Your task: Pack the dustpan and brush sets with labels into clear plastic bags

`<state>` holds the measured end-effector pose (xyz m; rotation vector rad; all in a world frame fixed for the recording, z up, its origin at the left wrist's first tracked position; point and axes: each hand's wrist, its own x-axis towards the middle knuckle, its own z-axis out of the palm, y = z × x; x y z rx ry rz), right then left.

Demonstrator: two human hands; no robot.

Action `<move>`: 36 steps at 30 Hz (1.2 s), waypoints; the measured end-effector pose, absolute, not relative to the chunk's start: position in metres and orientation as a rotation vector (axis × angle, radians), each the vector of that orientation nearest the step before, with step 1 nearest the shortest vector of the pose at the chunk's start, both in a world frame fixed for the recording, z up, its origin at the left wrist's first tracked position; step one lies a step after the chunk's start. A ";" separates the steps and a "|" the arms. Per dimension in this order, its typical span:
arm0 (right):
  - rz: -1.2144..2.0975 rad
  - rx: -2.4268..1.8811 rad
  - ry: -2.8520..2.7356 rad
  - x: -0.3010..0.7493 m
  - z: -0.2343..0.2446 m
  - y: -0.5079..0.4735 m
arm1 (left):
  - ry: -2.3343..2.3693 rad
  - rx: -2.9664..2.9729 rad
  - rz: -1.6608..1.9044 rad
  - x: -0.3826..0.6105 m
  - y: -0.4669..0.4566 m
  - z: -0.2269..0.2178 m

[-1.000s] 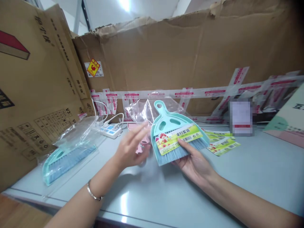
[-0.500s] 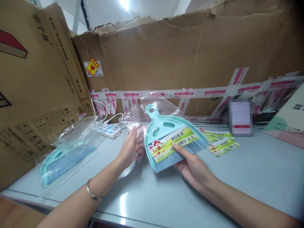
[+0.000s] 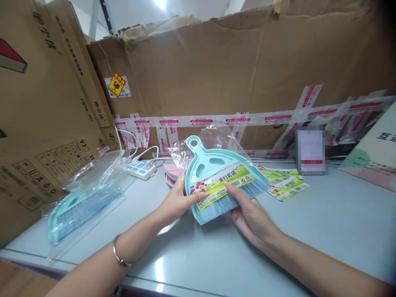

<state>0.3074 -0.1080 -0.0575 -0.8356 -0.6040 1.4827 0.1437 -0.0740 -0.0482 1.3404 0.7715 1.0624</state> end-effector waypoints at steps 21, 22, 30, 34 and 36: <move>1.185 -1.157 -0.882 0.344 -0.044 -0.083 | 0.822 1.237 1.002 0.127 -0.065 -0.040; 1.110 -1.188 -0.884 0.346 -0.043 -0.082 | 0.813 1.240 1.018 0.126 -0.065 -0.039; 1.575 -0.934 -1.099 0.352 -0.032 -0.086 | 0.813 1.145 1.041 0.127 -0.065 -0.034; 1.750 -0.814 -1.151 0.354 -0.036 -0.087 | 0.932 1.066 0.997 0.128 -0.063 -0.036; 1.774 -0.807 -1.162 0.355 -0.038 -0.086 | 0.995 1.030 0.957 0.128 -0.062 -0.037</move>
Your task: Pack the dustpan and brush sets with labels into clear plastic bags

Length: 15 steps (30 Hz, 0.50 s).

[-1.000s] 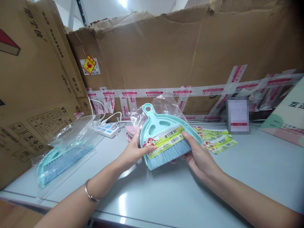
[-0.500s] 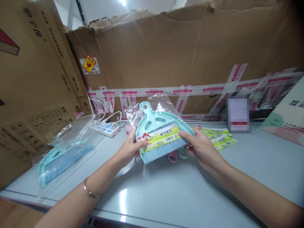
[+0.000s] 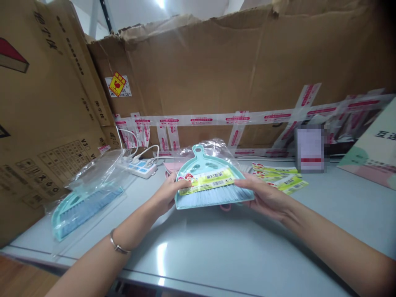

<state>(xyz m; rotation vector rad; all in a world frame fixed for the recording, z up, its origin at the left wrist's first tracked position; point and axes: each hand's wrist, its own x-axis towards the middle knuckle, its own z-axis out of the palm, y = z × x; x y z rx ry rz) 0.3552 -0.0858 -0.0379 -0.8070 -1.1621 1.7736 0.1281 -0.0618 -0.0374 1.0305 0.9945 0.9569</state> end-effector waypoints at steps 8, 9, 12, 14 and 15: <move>1.595 -1.019 -1.115 0.348 -0.051 -0.079 | 0.972 1.046 0.911 0.126 -0.064 -0.031; 1.566 -1.032 -1.078 0.347 -0.055 -0.078 | 0.930 1.077 0.897 0.125 -0.065 -0.030; 1.508 -1.059 -0.950 0.345 -0.064 -0.075 | 0.740 1.195 0.783 0.119 -0.066 -0.027; 1.480 -1.059 -0.871 0.344 -0.065 -0.075 | 0.635 1.256 0.702 0.117 -0.067 -0.026; 1.462 -1.056 -0.844 0.343 -0.064 -0.076 | 0.610 1.276 0.686 0.116 -0.068 -0.026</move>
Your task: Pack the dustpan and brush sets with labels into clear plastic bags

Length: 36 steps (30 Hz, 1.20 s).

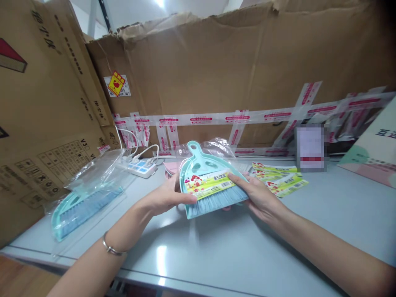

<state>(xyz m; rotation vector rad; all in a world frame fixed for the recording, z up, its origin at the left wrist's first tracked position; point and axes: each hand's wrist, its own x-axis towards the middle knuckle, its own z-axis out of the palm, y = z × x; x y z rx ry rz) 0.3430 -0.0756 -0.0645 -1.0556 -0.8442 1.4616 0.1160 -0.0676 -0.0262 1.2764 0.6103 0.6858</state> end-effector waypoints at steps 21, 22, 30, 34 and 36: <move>1.633 -1.037 -1.008 0.350 -0.041 -0.084 | 0.952 1.214 0.983 0.121 -0.060 -0.033; 1.603 -1.054 -0.979 0.349 -0.042 -0.083 | 0.900 1.252 0.961 0.122 -0.062 -0.031; 1.518 -1.082 -1.067 0.352 -0.045 -0.079 | 0.858 1.382 0.976 0.125 -0.064 -0.035; 1.592 -0.953 -1.215 0.357 -0.044 -0.080 | 0.976 1.257 1.083 0.124 -0.060 -0.043; 1.573 -0.967 -1.214 0.358 -0.044 -0.079 | 0.980 1.234 1.081 0.124 -0.059 -0.044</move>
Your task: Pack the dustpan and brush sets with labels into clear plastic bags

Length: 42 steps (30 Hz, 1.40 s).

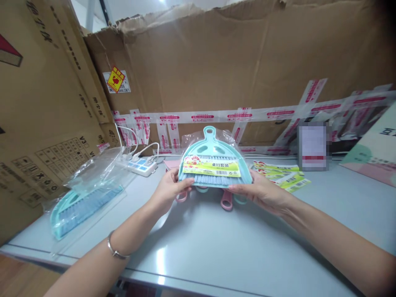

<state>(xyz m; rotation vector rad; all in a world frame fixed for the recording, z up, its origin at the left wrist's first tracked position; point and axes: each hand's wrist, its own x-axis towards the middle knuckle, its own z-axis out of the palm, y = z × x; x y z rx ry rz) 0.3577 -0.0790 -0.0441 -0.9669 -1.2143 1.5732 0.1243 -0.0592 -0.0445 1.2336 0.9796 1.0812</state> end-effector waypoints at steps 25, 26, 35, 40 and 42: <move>1.494 -1.032 -1.001 0.341 -0.056 -0.084 | 0.987 1.182 0.996 0.133 -0.067 -0.038; 1.501 -1.030 -1.004 0.341 -0.057 -0.084 | 0.959 1.180 0.997 0.133 -0.068 -0.037; 1.475 -1.075 -1.133 0.334 -0.050 -0.093 | 1.096 1.052 1.012 0.132 -0.065 -0.041; 1.433 -1.063 -1.209 0.331 -0.050 -0.097 | 1.105 1.032 1.122 0.133 -0.065 -0.039; 1.473 -0.990 -1.171 0.331 -0.051 -0.098 | 1.114 1.021 1.178 0.134 -0.065 -0.039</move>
